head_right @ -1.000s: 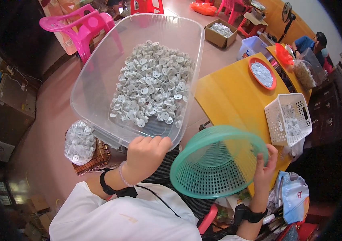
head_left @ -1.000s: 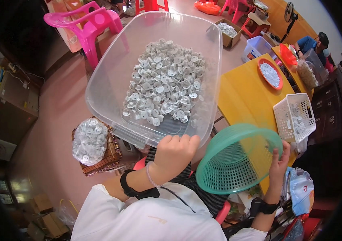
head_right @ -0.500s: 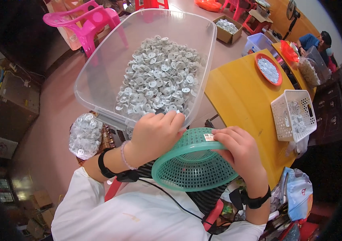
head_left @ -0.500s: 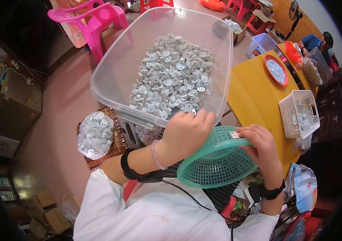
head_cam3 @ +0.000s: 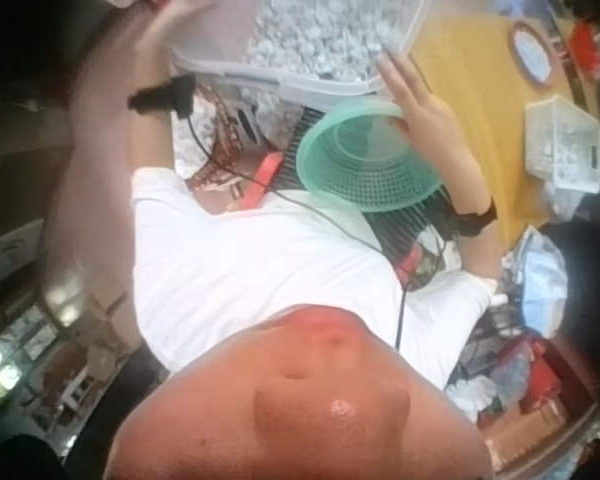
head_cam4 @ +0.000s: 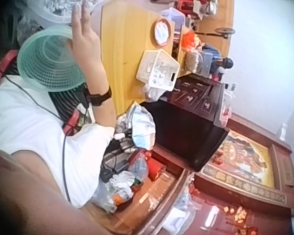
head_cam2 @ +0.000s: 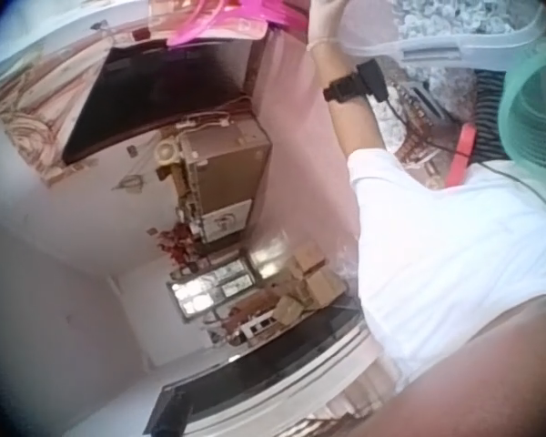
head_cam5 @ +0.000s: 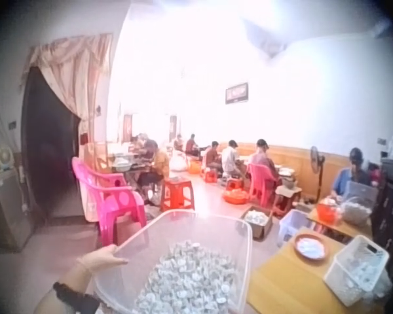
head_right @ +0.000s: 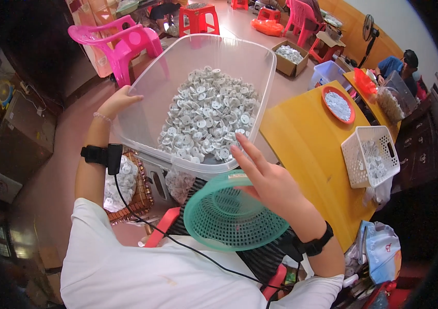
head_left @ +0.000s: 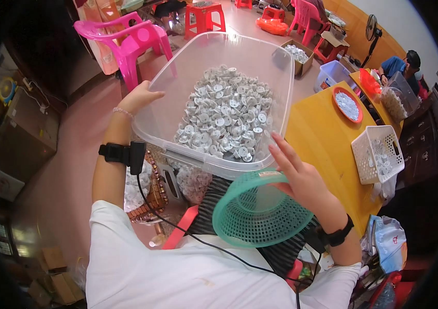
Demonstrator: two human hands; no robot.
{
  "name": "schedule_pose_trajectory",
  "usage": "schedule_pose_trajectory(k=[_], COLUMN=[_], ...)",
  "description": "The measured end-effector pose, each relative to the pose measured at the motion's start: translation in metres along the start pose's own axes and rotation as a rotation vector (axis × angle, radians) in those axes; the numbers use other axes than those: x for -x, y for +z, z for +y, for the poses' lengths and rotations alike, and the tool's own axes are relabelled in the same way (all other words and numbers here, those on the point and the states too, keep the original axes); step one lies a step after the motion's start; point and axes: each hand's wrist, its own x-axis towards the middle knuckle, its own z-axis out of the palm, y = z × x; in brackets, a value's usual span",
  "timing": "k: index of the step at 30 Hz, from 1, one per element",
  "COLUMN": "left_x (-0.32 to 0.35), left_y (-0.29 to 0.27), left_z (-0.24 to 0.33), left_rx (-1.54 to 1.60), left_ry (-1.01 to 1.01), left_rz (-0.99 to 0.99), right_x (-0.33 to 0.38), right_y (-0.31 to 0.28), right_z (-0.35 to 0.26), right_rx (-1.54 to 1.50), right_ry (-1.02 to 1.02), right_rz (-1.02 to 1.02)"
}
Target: The person is sorting small white circular plastic/metal components into different containers.
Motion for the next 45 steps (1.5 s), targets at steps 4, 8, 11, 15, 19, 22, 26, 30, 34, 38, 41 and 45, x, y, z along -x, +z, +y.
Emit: schedule_pose_trajectory(k=[4, 8, 11, 15, 19, 22, 26, 30, 34, 38, 41, 45], left_x=[0.001, 0.049, 0.081, 0.124, 0.152, 0.173, 0.192, 0.203, 0.207, 0.199, 0.187, 0.182], left_y=[0.001, 0.023, 0.047, 0.05, 0.053, 0.054, 0.056, 0.049, 0.039, 0.02, 0.01, 0.005], left_z=[-0.017, -0.03, -0.05, -0.044, -0.03, -0.027, -0.007, 0.008, 0.021, 0.041, 0.049, 0.048], left_rx=[0.466, 0.482, 0.56, 0.736, 0.659, 0.66, 0.656, 0.632, 0.601, 0.556, 0.535, 0.53], left_ry=[-0.025, 0.048, 0.067, -0.058, -0.091, -0.075, -0.045, -0.056, -0.032, 0.005, 0.015, 0.007], left_rz=[-0.215, -0.008, 0.061, 0.126, 0.178, 0.237, 0.333, 0.36, 0.397, 0.411, 0.394, 0.374], right_x=[-0.012, 0.0, 0.013, 0.023, 0.04, 0.055, 0.068, 0.075, 0.079, 0.072, 0.061, 0.058], right_y=[0.022, 0.041, 0.043, 0.042, 0.041, 0.051, 0.05, 0.048, 0.047, 0.048, 0.044, 0.043], right_z=[0.003, 0.003, -0.003, -0.01, -0.008, -0.009, -0.005, -0.006, -0.008, -0.005, -0.005, -0.005], right_rx=[0.093, 0.186, 0.215, 0.206, 0.226, 0.227, 0.191, 0.175, 0.193, 0.183, 0.182, 0.181], right_ry=[-0.01, -0.045, -0.065, -0.109, -0.088, -0.107, -0.099, -0.094, -0.094, -0.082, -0.084, -0.078], right_rz=[-0.066, -0.057, -0.073, -0.075, -0.052, -0.023, 0.035, 0.058, 0.113, 0.211, 0.243, 0.242])
